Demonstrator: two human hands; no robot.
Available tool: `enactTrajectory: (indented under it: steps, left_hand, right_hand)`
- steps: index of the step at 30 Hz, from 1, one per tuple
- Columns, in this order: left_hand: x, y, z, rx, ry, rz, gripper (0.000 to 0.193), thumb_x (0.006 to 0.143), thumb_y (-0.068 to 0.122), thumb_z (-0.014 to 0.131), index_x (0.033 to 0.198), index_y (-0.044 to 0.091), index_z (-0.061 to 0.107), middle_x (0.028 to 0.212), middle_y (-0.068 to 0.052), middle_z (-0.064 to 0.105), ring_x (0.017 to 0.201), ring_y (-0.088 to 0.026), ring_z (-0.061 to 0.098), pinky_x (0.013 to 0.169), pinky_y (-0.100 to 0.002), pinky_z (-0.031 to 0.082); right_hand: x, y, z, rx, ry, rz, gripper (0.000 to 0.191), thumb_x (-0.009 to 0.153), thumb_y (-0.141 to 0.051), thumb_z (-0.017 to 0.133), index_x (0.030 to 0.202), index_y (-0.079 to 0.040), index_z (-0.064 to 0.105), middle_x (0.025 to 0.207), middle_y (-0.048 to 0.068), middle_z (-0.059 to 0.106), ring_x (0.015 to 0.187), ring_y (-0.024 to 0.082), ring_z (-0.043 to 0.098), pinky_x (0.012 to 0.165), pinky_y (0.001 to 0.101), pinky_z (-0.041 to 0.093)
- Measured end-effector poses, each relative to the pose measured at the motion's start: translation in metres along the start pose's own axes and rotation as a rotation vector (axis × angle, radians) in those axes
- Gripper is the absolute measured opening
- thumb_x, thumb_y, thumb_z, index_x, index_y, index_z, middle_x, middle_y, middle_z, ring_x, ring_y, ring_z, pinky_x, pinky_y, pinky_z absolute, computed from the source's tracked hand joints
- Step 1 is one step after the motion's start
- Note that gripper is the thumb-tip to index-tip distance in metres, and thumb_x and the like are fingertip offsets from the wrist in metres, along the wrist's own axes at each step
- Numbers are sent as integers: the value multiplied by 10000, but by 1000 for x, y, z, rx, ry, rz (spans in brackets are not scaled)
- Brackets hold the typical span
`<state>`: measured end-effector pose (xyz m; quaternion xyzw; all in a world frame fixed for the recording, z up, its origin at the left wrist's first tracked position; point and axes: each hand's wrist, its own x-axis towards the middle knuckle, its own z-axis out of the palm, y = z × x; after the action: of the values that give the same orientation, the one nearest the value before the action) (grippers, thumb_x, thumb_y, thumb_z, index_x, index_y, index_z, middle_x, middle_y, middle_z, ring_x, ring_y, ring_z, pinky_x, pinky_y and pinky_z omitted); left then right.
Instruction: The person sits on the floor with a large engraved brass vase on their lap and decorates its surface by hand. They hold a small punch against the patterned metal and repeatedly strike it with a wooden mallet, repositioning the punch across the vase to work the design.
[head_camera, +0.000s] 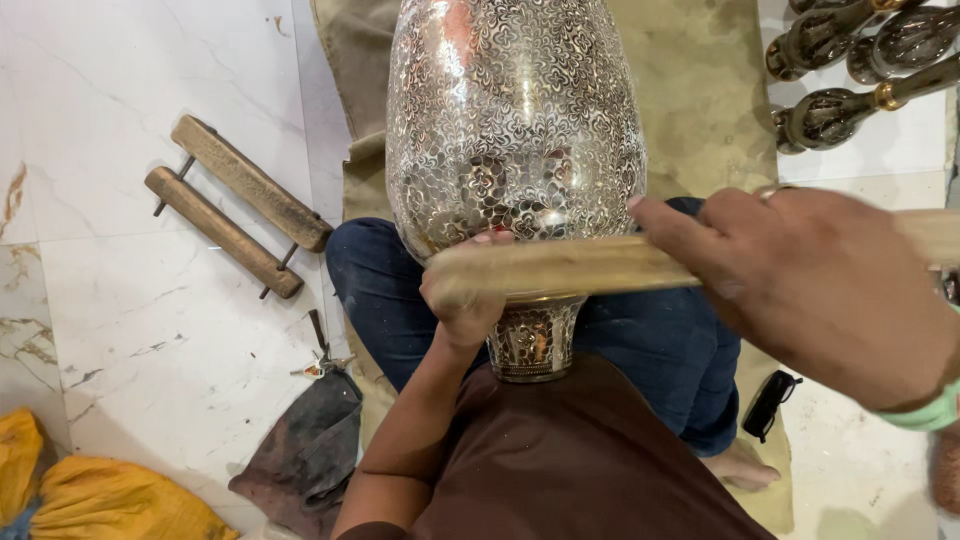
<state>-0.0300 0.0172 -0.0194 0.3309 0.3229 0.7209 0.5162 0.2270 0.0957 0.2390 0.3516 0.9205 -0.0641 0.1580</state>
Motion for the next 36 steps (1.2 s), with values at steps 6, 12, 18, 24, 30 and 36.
enactTrajectory:
  steps: [6, 12, 18, 24, 30, 36]
  left_hand:
    - [0, -5, 1, -112, -190, 88, 502, 909, 57, 781, 1363, -7, 578, 1398, -134, 643, 1298, -299, 658, 1101, -459, 601]
    - [13, 21, 11, 982, -135, 551, 436, 926, -7, 819, 1296, 122, 625, 1002, -49, 758, 896, -154, 756, 782, -276, 609]
    - [25, 24, 25, 750, -179, 657, 431, 1030, 19, 706, 1305, 65, 377, 1106, -158, 741, 919, -211, 763, 826, -347, 668]
    - [27, 34, 22, 855, -221, 693, 521, 1026, 49, 740, 1447, 148, 450, 1125, -133, 756, 975, -238, 787, 826, -300, 649]
    - [34, 44, 33, 661, -277, 633, 357, 927, 55, 777, 1062, -99, 486, 1053, -168, 733, 940, -276, 765, 860, -397, 656]
    - [33, 44, 30, 771, -258, 635, 398, 911, 51, 805, 1204, -71, 564, 1037, -156, 752, 939, -271, 783, 833, -360, 672]
  right_hand:
    - [-7, 2, 11, -62, 4, 0, 804, 904, -279, 677, 1625, -248, 322, 891, -1, 637, 606, 126, 589, 503, 281, 496]
    - [-9, 8, 30, 25, 198, -7, 787, 892, -295, 670, 1621, -215, 383, 864, -6, 644, 541, 135, 553, 447, 282, 453]
    - [-16, 6, 30, -45, 151, 34, 767, 868, -298, 692, 1586, -271, 426, 815, -1, 646, 467, 136, 525, 371, 299, 426]
    - [-14, 0, 19, -78, 175, -8, 739, 900, -335, 630, 1594, -235, 397, 801, -29, 612, 499, 83, 485, 407, 240, 396]
    - [-17, 2, 15, 39, 276, -84, 832, 867, -299, 640, 1613, -223, 279, 834, 10, 588, 559, 115, 514, 465, 270, 420]
    - [-23, 6, 32, -24, 192, -9, 806, 884, -303, 607, 1627, -241, 300, 835, -11, 594, 555, 96, 506, 447, 251, 428]
